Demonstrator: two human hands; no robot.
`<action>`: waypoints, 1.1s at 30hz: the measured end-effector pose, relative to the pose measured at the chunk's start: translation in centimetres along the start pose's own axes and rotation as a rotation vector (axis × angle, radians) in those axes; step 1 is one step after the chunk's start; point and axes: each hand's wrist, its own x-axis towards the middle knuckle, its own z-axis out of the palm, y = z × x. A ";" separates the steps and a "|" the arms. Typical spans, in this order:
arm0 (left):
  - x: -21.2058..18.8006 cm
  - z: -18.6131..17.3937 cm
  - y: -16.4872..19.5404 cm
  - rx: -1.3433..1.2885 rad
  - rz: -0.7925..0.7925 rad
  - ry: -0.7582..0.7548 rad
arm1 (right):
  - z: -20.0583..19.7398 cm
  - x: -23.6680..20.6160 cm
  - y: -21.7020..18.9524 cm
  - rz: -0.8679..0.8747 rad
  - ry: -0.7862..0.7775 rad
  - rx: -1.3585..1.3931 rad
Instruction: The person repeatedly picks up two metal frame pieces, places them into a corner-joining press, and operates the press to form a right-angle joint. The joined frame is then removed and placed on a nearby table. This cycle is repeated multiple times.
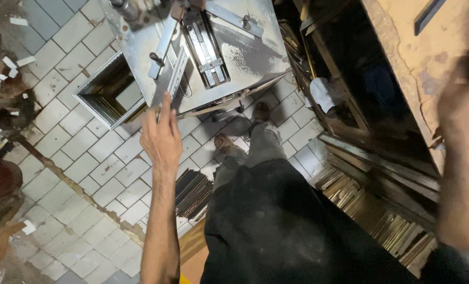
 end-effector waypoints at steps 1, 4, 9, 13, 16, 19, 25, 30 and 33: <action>1.2 0.3 -0.2 0.098 0.105 0.062 | 1.4 0.4 -3.5 -0.077 0.007 0.044; 4.1 1.9 0.5 0.141 0.134 0.165 | 6.7 1.8 -14.7 -0.224 -0.110 0.161; 10.5 3.9 0.9 0.020 0.083 0.268 | 11.0 5.0 -23.5 -0.165 -0.112 0.225; 13.2 4.8 0.7 0.042 0.084 0.257 | 14.8 9.6 -24.9 -0.167 0.061 0.272; 13.4 5.3 0.4 0.062 0.104 0.223 | 18.1 12.6 -25.9 -0.261 -0.056 0.368; 13.2 5.7 0.2 0.066 0.082 0.211 | 19.7 13.6 -26.7 -0.270 -0.069 0.316; 12.7 5.5 0.8 0.128 0.110 0.232 | 19.0 12.7 -26.4 -0.280 -0.091 0.339; 12.6 5.4 1.1 0.108 0.097 0.232 | 19.0 12.7 -26.2 -0.297 -0.046 0.335; 12.8 5.7 0.8 0.089 0.113 0.242 | 19.3 12.6 -26.3 -0.299 -0.029 0.333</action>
